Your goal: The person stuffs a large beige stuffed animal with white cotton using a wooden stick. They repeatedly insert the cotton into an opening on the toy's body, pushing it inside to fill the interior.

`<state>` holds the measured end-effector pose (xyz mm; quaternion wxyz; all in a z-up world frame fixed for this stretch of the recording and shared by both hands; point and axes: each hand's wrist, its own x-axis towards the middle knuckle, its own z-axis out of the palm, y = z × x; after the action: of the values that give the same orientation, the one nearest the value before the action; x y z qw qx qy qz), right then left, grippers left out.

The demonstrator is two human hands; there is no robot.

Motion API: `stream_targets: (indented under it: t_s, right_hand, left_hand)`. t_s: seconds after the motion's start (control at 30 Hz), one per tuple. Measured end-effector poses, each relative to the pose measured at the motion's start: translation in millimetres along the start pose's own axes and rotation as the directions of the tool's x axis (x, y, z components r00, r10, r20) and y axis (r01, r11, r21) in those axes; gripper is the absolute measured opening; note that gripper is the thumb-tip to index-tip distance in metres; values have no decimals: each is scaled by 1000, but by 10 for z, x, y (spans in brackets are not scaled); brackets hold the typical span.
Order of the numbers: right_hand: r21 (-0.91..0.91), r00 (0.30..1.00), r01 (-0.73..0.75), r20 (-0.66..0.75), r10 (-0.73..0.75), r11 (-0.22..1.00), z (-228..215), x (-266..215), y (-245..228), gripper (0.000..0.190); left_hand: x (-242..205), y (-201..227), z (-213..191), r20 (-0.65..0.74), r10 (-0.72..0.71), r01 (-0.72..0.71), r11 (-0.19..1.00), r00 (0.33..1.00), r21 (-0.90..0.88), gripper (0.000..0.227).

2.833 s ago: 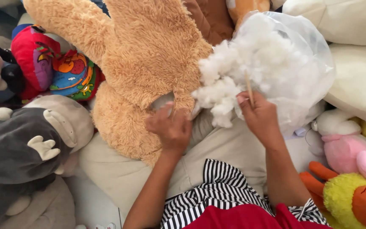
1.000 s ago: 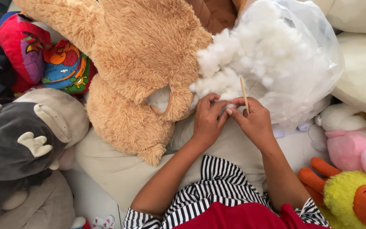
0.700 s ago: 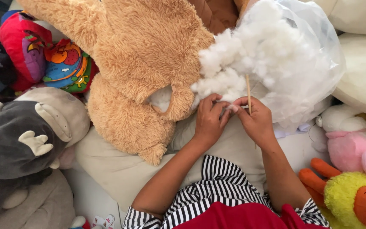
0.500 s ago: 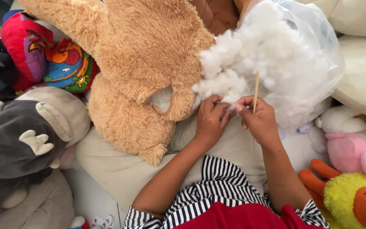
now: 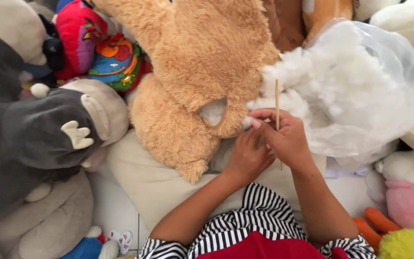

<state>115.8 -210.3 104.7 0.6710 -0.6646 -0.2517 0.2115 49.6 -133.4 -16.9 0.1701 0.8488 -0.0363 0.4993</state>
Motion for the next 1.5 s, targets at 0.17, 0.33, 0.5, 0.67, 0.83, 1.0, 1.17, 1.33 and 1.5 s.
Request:
stream_targets:
  t_s: [0.17, 0.33, 0.5, 0.67, 0.83, 1.0, 1.17, 1.33, 1.5]
  right_hand:
    - [-216, 996, 82, -25, -90, 973, 401, 280, 240, 18]
    - [-474, 974, 213, 38, -222, 854, 719, 528, 751, 23]
    - [-468, 989, 137, 23, -144, 873, 740, 506, 521, 26]
    - [-330, 938, 301, -68, -341, 895, 589, 356, 0, 56]
    - [-455, 880, 380, -92, -467, 806, 357, 225, 117, 72]
    - [-402, 839, 514, 52, -542, 757, 486, 242, 312, 42]
    - [-448, 825, 538, 107, -554, 714, 654, 223, 414, 35]
    - [-491, 805, 565, 153, -573, 663, 768, 338, 742, 30]
    - [-484, 845, 513, 135, -518, 709, 762, 363, 796, 31]
  left_hand:
    - [83, -489, -854, -68, -53, 69, 966, 996, 251, 18]
    - [174, -932, -1122, -170, -175, 237, 840, 970, 488, 26]
    - [81, -1038, -1045, -145, -280, 314, 809, 949, 496, 28]
    - [93, -1030, -1048, -159, -271, 314, 797, 949, 516, 34]
    - [64, -1038, -1007, -156, -266, 308, 778, 951, 548, 35]
    - [42, -1065, -969, -156, -248, 292, 760, 956, 581, 35]
    - [53, -1048, -974, -157, -248, 292, 749, 956, 595, 38]
    - [52, -1047, -980, -149, -253, 292, 757, 956, 585, 37]
    - [22, -1062, -996, -122, -225, 254, 788, 967, 561, 26]
